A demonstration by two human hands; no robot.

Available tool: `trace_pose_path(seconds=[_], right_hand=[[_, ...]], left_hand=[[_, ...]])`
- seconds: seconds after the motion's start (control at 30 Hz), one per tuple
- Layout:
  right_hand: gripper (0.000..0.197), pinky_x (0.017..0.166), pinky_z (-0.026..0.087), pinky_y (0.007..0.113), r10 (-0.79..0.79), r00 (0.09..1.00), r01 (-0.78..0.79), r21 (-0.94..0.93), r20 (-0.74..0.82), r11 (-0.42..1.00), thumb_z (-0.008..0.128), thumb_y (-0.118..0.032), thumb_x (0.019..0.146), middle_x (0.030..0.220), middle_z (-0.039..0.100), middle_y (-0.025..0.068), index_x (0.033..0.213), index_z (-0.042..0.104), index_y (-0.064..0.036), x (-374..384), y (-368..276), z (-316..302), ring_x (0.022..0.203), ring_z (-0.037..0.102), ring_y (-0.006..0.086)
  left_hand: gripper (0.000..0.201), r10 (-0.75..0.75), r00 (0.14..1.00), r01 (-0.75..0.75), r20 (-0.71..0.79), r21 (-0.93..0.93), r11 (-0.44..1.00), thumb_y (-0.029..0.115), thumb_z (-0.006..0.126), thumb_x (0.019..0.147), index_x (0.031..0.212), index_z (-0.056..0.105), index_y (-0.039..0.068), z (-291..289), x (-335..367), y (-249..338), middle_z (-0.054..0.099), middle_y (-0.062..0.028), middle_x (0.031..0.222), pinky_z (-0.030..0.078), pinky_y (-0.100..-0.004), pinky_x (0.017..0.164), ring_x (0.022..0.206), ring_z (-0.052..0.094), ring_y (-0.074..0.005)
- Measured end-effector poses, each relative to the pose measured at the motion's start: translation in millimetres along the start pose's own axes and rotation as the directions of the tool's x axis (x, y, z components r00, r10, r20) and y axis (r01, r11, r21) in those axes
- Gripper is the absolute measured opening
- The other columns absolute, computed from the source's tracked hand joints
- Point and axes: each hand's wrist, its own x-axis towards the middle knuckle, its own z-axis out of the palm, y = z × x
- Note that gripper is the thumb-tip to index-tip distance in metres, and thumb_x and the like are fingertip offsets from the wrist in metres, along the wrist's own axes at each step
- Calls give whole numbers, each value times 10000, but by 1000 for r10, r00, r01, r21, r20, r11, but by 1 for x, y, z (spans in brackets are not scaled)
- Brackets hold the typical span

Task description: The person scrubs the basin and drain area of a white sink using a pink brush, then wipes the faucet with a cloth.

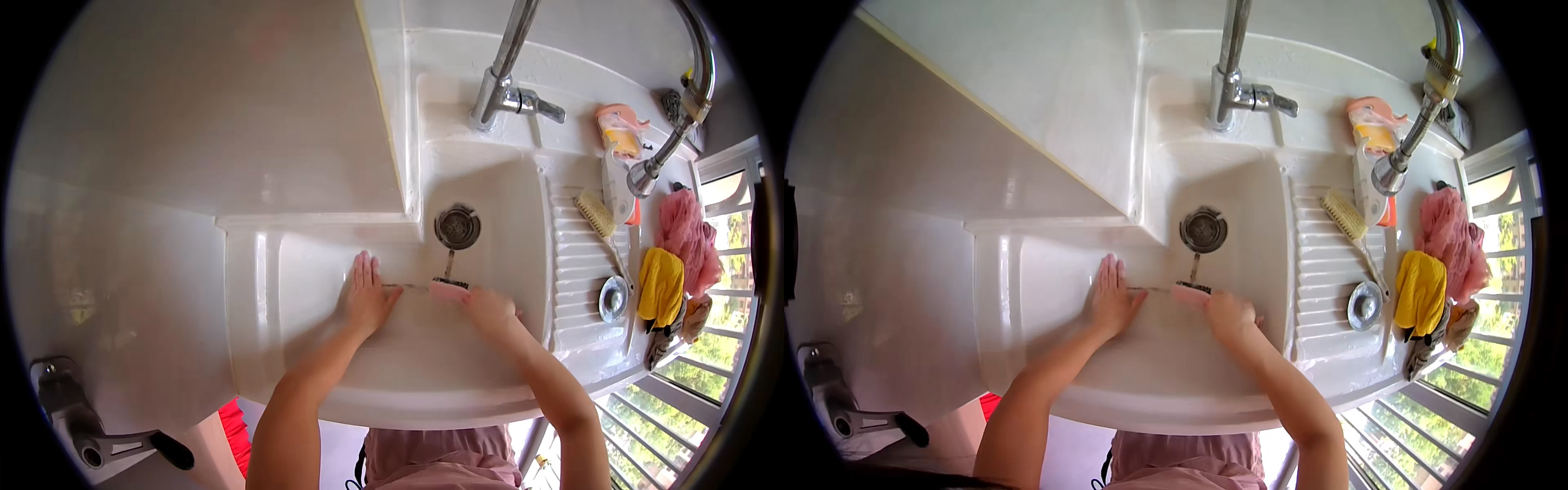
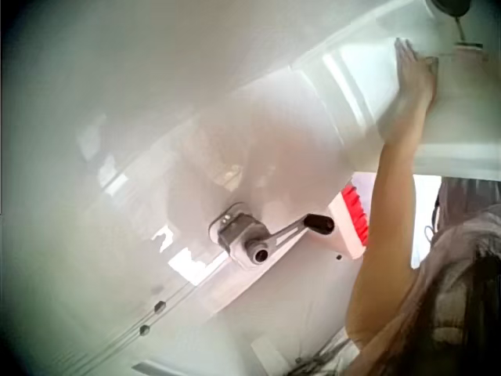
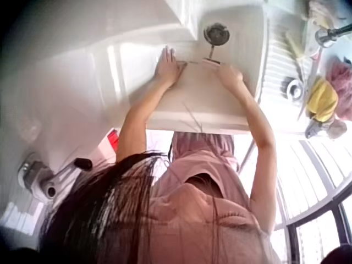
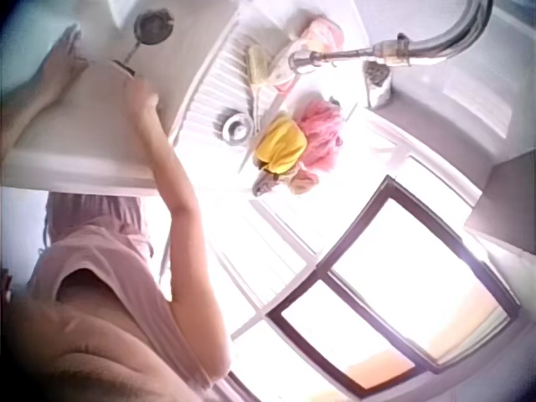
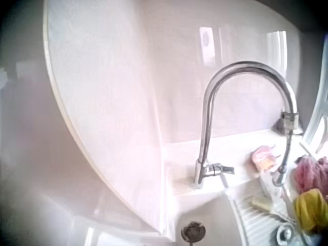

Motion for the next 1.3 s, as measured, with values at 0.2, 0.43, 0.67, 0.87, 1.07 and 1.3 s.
trace_pose_path(seconds=[0.2, 0.43, 0.67, 0.87, 1.07, 1.3], right_hand=[[306, 736, 543, 421, 76, 962, -62, 60, -262, 996, 510, -317, 902, 830, 676, 161, 923, 625, -34, 17, 15, -11, 810, 676, 329], [330, 668, 537, 452, 75, 887, -46, 74, -456, 996, 518, -349, 899, 730, 657, 169, 854, 622, -40, 16, 23, 0, 715, 659, 365], [260, 679, 547, 370, -56, 949, 31, -82, -312, 996, 542, -271, 879, 781, 678, 134, 912, 625, -27, 15, 10, -4, 775, 683, 282], [320, 668, 535, 435, 58, 930, -19, 109, -364, 994, 502, -326, 908, 745, 659, 162, 911, 627, -32, 11, 18, -1, 730, 664, 334], [310, 654, 535, 437, -10, 935, 39, 76, -354, 996, 511, -321, 901, 734, 656, 161, 892, 623, -33, 15, 15, -1, 709, 663, 335], [259, 659, 540, 403, -29, 943, 55, 69, -332, 996, 505, -258, 908, 761, 669, 153, 844, 628, -38, 12, 4, -12, 741, 676, 313]], left_hand=[[743, 195, 980, -198, -42, -94, 976, 408, 517, 884, 1376, 266, -89, 13, 45, 30, 167, -234, 1486, 106, -430, 1144, 1405, 90, -352], [441, 623, 744, -587, 242, -210, 782, 277, 432, 936, 1289, 423, 13, -1, 50, 42, 380, -147, 1368, 247, -398, 1081, 1307, 295, -292], [270, -131, 991, 134, 38, -86, 987, 239, 504, 901, 848, 619, 1, -8, 65, -47, 653, -191, 799, 473, -509, 668, 771, 620, -403], [410, -283, 911, 400, 299, -481, 780, 277, 533, 889, 590, 617, 9, -7, 96, -47, 597, -136, 537, 477, -408, 556, 515, 603, -271], [389, -219, 902, 402, 373, -535, 743, 269, 519, 893, 622, 623, 10, -5, 98, -32, 578, -94, 510, 459, -336, 506, 463, 563, -172], [364, -208, 904, 389, 373, -521, 759, 248, 500, 912, 664, 603, 3, -1, 103, -29, 580, -112, 542, 450, -343, 488, 457, 560, -190]])
